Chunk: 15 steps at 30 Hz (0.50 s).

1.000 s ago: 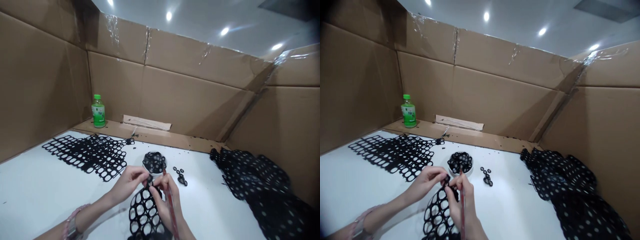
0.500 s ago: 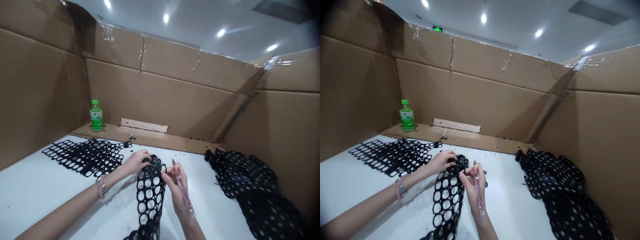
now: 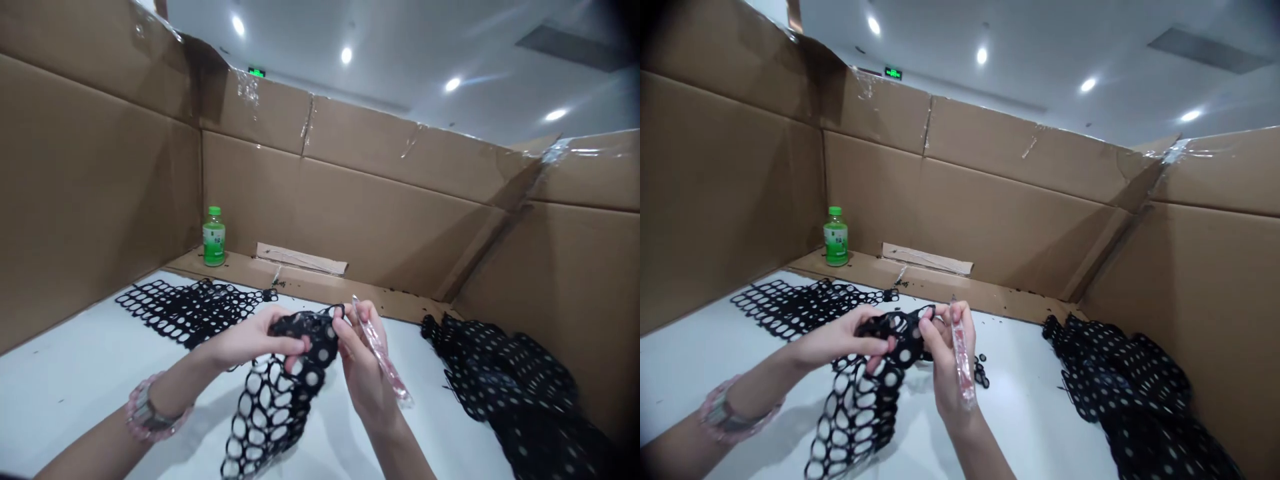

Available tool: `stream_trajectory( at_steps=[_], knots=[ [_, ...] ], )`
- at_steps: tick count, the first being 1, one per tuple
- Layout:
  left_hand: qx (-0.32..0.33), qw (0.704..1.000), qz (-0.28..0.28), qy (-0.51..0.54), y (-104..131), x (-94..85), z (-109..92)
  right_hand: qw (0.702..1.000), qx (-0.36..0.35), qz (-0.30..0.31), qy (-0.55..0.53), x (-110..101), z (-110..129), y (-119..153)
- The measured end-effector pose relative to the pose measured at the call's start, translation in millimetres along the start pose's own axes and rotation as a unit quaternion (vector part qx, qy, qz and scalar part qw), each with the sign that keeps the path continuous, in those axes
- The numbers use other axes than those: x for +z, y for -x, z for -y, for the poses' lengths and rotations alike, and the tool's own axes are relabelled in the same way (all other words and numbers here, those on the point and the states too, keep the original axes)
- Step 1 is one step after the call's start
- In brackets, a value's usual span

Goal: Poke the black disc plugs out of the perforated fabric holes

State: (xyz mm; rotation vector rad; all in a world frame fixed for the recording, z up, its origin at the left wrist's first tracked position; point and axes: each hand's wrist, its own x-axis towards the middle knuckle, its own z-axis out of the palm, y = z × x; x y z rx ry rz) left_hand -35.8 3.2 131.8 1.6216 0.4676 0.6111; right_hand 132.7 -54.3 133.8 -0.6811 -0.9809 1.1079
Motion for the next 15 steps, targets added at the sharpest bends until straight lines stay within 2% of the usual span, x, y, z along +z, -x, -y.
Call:
stream_trajectory(
  at_steps=[4,6,8,11,13,15],
  knots=[
    [-0.034,0.995,0.028,-0.095,15,-31.6,-32,0.984,0.097,0.150,0.015,7,3,2],
    [-0.046,0.983,0.057,-0.170,14,-42.5,-47,0.972,0.121,0.198,0.039,11,2,2],
    [-0.043,0.963,0.107,-0.243,10,-47.6,-59,0.965,0.131,0.216,0.067,17,1,2],
    [-0.020,0.928,0.192,-0.318,4,-48.3,-68,0.966,0.132,0.209,0.079,29,2,1],
    [0.000,0.916,0.212,-0.341,4,-47.6,-71,0.965,0.140,0.209,0.075,35,3,0],
    [0.012,0.914,0.200,-0.353,8,-48.2,-72,0.964,0.143,0.212,0.066,38,2,-1]
  ],
)
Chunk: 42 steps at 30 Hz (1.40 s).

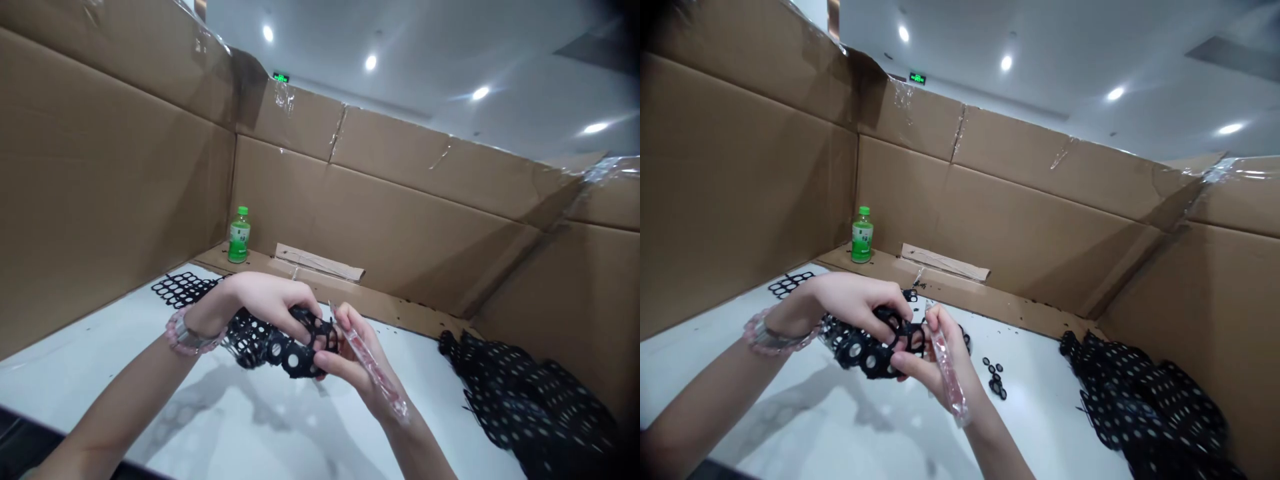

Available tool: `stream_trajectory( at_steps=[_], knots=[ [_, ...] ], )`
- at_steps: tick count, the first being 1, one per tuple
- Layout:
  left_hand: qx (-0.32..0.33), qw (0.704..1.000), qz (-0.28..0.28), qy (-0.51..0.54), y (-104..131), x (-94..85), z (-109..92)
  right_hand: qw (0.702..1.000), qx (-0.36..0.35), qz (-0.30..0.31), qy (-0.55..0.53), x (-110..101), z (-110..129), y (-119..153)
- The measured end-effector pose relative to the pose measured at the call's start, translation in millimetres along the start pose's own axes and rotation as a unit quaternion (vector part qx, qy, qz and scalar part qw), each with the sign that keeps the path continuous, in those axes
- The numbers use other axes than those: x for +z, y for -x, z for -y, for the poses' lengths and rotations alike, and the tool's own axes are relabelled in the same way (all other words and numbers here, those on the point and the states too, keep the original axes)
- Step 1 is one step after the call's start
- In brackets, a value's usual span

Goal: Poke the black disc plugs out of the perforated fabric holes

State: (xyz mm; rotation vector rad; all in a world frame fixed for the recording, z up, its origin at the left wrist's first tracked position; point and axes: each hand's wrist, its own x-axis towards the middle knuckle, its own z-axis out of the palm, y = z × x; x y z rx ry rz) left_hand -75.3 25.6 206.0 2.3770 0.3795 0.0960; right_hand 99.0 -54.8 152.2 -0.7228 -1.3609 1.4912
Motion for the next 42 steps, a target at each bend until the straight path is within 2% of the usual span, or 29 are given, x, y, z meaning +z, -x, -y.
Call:
stream_trajectory(
  at_steps=[6,8,9,11,13,14,15,16,19,24,30,33,37,42],
  knots=[
    [-0.027,0.995,-0.099,0.001,26,3.7,7,0.997,-0.023,0.010,-0.067,4,-9,-4],
    [-0.036,0.989,-0.141,0.029,35,10.9,10,0.996,-0.031,0.003,-0.079,6,-13,-5],
    [-0.043,0.982,-0.180,0.041,38,17.0,11,0.996,-0.039,-0.011,-0.082,8,-15,-5],
    [-0.064,0.944,-0.322,0.034,41,34.6,12,0.994,-0.049,-0.048,-0.080,10,-19,-5],
    [-0.084,0.863,-0.499,-0.016,41,57.5,11,0.993,-0.051,-0.081,-0.074,12,-25,-6],
    [-0.087,0.821,-0.563,-0.044,41,69.5,9,0.992,-0.051,-0.093,-0.070,13,-28,-6],
    [-0.088,0.798,-0.593,-0.060,40,81.1,7,0.991,-0.051,-0.101,-0.066,15,-30,-7],
    [-0.086,0.790,-0.603,-0.071,39,91.6,6,0.991,-0.052,-0.107,-0.062,16,-32,-7],
    [-0.058,0.802,-0.589,-0.077,38,112.4,2,0.992,-0.055,-0.101,-0.056,19,-36,-8],
    [-0.047,0.787,-0.613,-0.044,35,120.1,5,0.994,-0.056,-0.081,-0.054,22,-36,-7],
    [-0.039,0.755,-0.651,-0.062,27,130.0,8,0.983,-0.066,-0.165,0.052,25,-36,-4],
    [-0.039,0.761,-0.644,-0.059,23,135.0,6,0.969,-0.090,-0.208,0.097,27,-38,-1],
    [-0.070,0.778,-0.623,-0.028,20,138.9,4,0.953,-0.134,-0.231,0.145,30,-45,8],
    [-0.110,0.777,-0.614,0.084,14,142.7,9,0.938,-0.135,-0.292,0.131,32,-63,28]
  ],
)
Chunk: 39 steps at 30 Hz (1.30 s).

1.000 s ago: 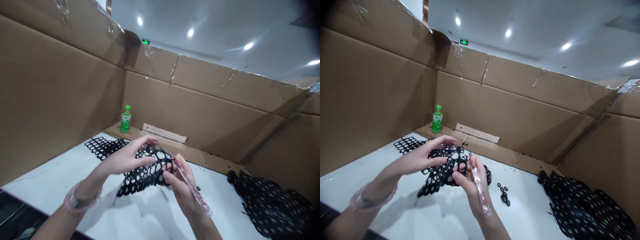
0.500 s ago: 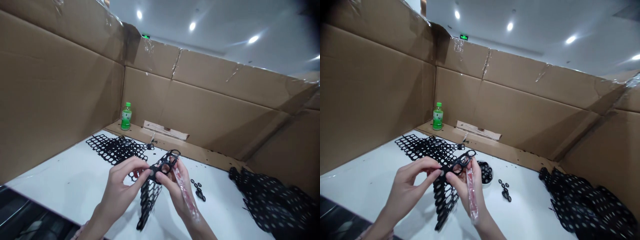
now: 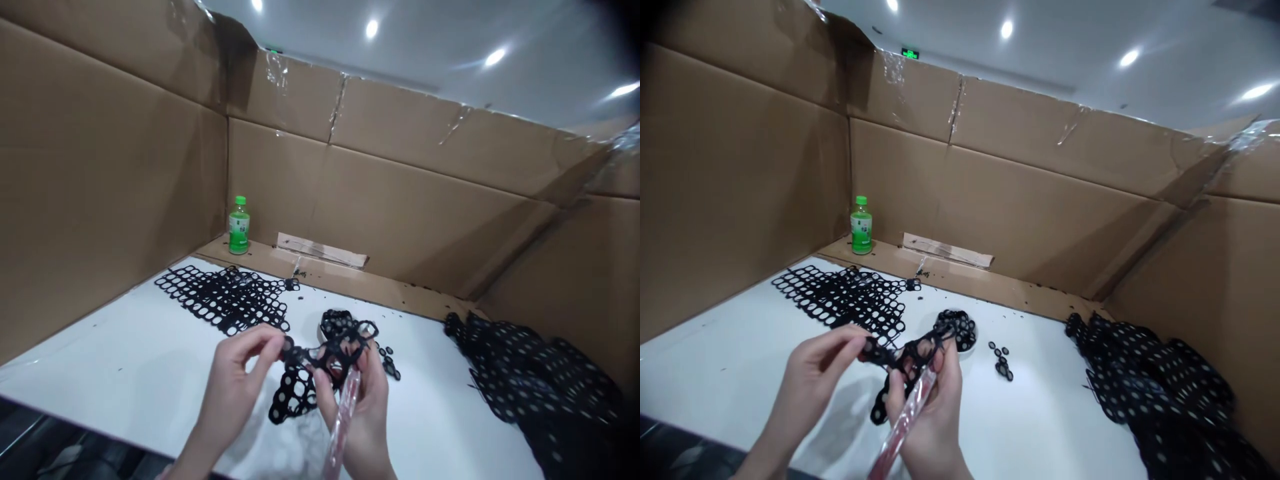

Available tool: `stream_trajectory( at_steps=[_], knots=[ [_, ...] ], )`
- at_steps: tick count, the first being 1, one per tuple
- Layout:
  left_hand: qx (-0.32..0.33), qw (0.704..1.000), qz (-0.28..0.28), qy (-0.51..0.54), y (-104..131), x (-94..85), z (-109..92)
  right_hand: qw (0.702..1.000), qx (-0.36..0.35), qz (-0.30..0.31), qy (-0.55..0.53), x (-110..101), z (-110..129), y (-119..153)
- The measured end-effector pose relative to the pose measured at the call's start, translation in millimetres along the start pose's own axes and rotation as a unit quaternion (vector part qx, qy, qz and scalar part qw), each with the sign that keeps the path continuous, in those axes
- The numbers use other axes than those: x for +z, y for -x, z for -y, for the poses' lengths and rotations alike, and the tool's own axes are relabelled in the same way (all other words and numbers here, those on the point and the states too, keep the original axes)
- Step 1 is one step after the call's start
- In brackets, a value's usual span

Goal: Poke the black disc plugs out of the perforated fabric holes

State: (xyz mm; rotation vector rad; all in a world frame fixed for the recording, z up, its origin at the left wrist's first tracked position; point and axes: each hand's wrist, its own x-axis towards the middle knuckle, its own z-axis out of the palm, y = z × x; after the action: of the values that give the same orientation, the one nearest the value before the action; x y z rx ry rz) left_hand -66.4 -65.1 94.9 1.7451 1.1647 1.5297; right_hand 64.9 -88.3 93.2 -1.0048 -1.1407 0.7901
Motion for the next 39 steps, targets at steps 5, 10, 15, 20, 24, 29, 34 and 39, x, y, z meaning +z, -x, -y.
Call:
stream_trajectory(
  at_steps=[5,10,15,20,24,29,34,39],
  knots=[
    [-0.087,0.992,-0.008,0.093,-16,5.5,27,0.992,0.042,-0.097,-0.071,-36,-21,16],
    [-0.055,0.998,0.000,0.030,-39,36.7,50,0.980,0.069,-0.114,-0.146,-86,-35,29],
    [0.064,0.977,0.166,-0.120,-48,104.4,62,0.968,0.125,-0.142,-0.166,-100,-38,41],
    [0.062,0.971,0.196,-0.123,-53,133.4,79,0.985,0.080,-0.104,-0.113,-112,-38,38],
    [0.083,0.978,0.158,-0.105,-38,116.9,51,0.986,0.052,-0.127,-0.098,-115,-49,32],
    [0.154,0.962,0.227,-0.008,8,90.2,1,0.975,0.053,-0.181,-0.114,-97,-59,33],
    [0.108,0.970,0.218,0.015,33,89.8,-1,0.976,0.077,-0.182,-0.094,-84,-48,33],
    [0.199,0.968,0.153,-0.001,35,94.8,11,0.978,0.115,-0.163,-0.065,-86,-50,27]
  ],
)
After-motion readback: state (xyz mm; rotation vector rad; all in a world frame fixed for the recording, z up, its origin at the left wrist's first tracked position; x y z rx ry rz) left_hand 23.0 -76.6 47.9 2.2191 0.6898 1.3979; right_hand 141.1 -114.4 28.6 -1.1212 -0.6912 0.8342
